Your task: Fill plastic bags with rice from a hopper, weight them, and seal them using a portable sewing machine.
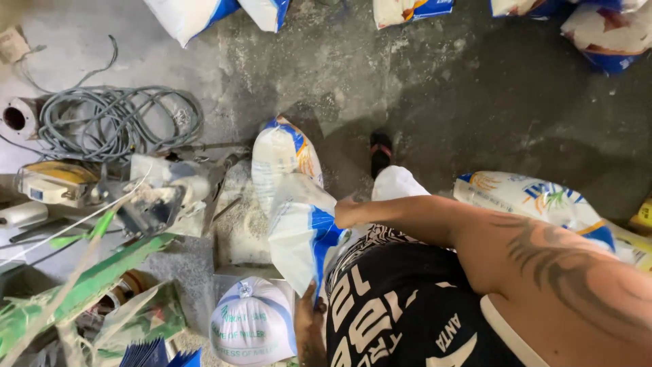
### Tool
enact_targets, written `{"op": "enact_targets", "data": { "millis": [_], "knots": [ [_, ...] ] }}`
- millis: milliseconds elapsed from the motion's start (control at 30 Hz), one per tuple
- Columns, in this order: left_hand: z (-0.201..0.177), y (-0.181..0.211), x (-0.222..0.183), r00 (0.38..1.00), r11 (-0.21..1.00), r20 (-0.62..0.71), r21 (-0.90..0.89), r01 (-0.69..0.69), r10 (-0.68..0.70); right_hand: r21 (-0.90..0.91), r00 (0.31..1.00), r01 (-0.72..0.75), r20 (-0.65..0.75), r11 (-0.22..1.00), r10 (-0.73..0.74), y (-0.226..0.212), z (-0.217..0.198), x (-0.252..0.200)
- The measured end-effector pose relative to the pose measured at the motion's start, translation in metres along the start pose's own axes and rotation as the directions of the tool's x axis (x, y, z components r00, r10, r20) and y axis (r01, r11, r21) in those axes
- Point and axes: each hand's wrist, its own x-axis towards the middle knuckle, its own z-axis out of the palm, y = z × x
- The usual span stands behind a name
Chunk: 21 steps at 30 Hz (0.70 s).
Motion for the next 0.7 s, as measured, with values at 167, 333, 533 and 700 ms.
{"op": "enact_targets", "data": {
  "millis": [167,333,533,700],
  "knots": [
    [0.014,-0.019,0.08,0.965,0.929,-0.061,-0.294,0.226,-0.254,0.096,0.986,0.151,-0.091,0.984,-0.143,0.075,-0.005,-0.068],
    [0.073,0.094,0.125,0.992,0.971,0.02,-0.204,0.123,-0.122,0.444,0.93,0.123,-0.364,0.888,0.053,0.122,-0.079,-0.191],
    [0.249,0.36,0.031,0.946,0.973,0.271,0.097,-0.21,0.177,0.854,0.758,-0.034,-0.317,0.519,0.571,0.111,-0.31,-0.386],
    [0.397,0.518,0.159,0.36,0.223,0.453,0.329,-0.918,0.816,-0.116,0.121,0.028,-0.986,0.993,-0.118,0.275,-0.423,-0.288]
  ]
}}
